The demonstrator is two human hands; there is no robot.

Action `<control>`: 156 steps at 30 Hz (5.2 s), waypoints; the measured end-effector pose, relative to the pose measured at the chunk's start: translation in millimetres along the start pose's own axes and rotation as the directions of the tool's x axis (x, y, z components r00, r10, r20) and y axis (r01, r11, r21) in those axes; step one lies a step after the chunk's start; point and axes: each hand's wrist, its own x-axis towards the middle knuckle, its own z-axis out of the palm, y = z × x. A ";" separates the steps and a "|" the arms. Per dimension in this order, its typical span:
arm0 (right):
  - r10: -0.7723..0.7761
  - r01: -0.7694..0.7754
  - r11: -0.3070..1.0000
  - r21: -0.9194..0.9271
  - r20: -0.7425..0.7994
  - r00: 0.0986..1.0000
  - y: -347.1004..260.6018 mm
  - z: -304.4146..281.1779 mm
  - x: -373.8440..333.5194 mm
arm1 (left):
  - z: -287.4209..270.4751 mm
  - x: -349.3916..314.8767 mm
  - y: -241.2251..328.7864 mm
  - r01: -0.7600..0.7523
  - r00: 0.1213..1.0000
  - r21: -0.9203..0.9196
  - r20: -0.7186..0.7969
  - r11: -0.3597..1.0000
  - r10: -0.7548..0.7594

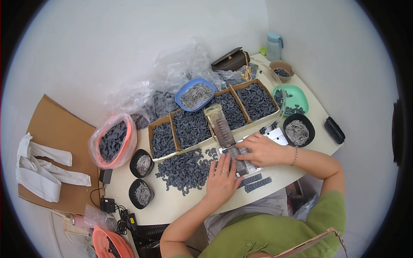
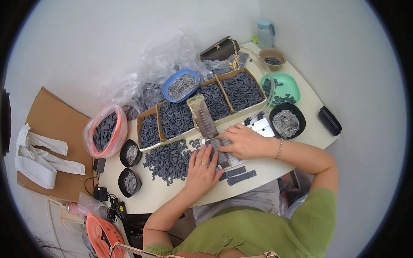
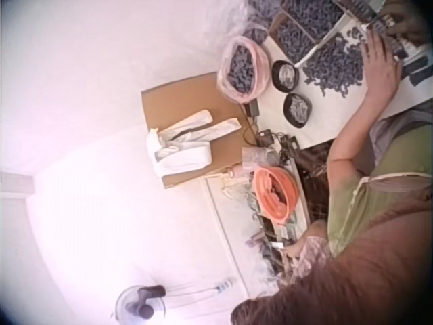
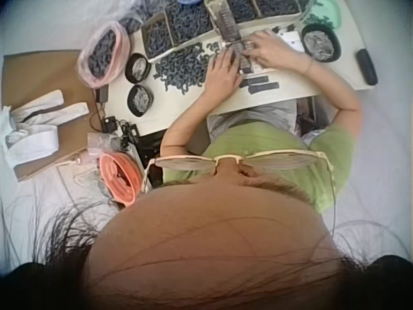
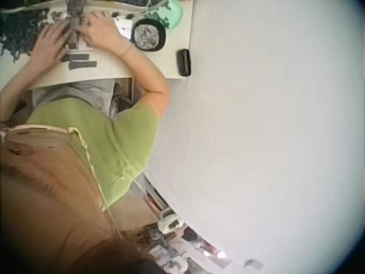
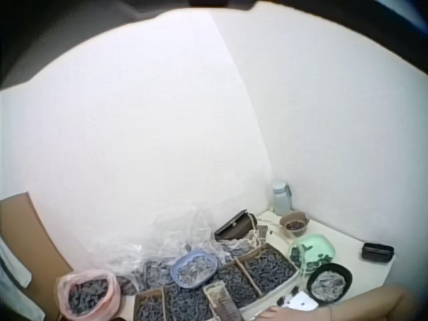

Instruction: The person sorts small grey and black cable components into containers and a mechanical fixture by hand.

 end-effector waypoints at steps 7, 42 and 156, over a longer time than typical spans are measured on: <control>-0.046 0.046 0.999 0.002 0.080 0.996 3.9 -3.0 0.8 | -0.7 -0.5 1.5 0.081 0.997 -0.129 0.008 0.988 -0.080; -0.096 0.046 0.944 -0.326 -0.137 0.986 -94.2 12.2 -11.7 | -26.9 -28.4 -47.7 0.208 0.976 -0.179 -0.024 0.962 -0.215; -0.199 0.154 0.922 -0.355 -0.094 0.976 -79.6 24.5 4.1 | -29.9 45.3 -111.7 0.092 0.962 -0.166 -0.240 0.982 -0.130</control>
